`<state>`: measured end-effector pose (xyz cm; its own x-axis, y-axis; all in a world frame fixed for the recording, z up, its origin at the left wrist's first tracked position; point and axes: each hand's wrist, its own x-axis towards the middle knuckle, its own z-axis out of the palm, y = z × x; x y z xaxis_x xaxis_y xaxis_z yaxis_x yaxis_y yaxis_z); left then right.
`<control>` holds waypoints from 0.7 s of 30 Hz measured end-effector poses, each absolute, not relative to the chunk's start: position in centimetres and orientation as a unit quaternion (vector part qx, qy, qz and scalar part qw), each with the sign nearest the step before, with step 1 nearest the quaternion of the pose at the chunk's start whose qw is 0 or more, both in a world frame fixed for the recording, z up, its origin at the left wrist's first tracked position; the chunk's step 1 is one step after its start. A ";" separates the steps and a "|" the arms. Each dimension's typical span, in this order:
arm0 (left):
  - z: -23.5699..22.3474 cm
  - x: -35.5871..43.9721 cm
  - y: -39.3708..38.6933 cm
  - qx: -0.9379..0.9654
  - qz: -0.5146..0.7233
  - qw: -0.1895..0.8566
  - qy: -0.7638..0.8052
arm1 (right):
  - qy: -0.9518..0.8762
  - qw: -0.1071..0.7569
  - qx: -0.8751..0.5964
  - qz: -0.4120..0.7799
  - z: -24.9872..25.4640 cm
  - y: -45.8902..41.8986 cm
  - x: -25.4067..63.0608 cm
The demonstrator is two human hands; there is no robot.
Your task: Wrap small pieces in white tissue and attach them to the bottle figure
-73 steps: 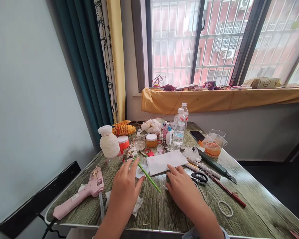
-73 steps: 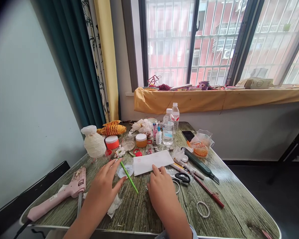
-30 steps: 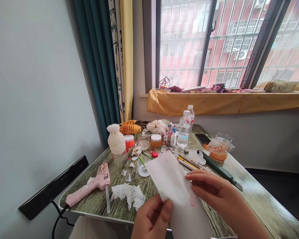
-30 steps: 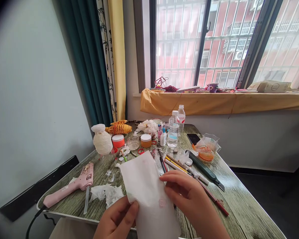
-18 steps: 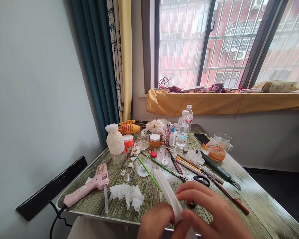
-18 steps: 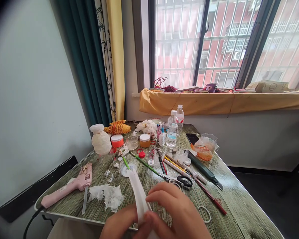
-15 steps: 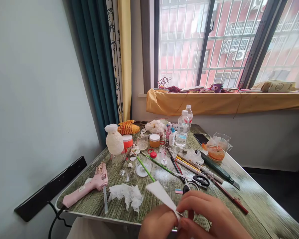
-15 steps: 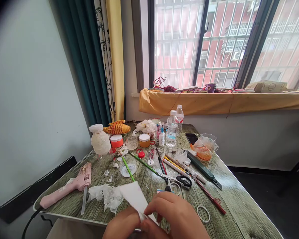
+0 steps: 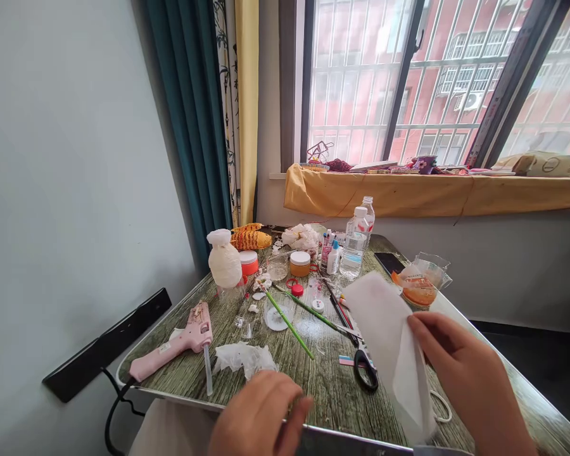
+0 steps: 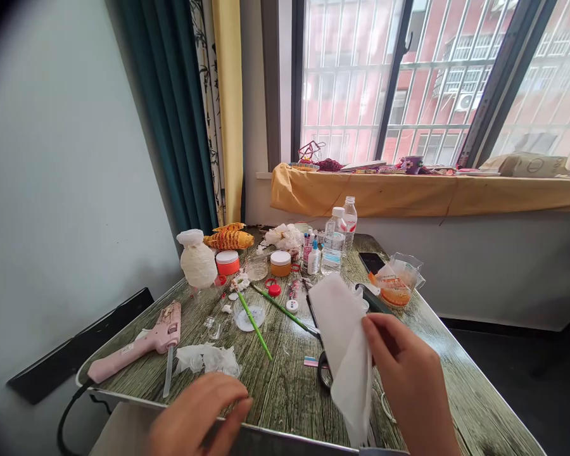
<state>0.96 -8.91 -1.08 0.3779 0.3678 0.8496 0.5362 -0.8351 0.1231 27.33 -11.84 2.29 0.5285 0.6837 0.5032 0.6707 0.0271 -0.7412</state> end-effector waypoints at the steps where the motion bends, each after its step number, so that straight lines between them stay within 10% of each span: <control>1: -1.2 0.0 -8.6 -0.825 -0.451 0.127 -0.314 | -0.464 0.532 -0.708 -0.014 2.1 -11.3 27.5; 21: -4.9 -1.9 -5.9 -0.822 -0.305 0.120 -0.465 | -0.574 0.504 -0.645 0.021 -0.6 -7.8 26.5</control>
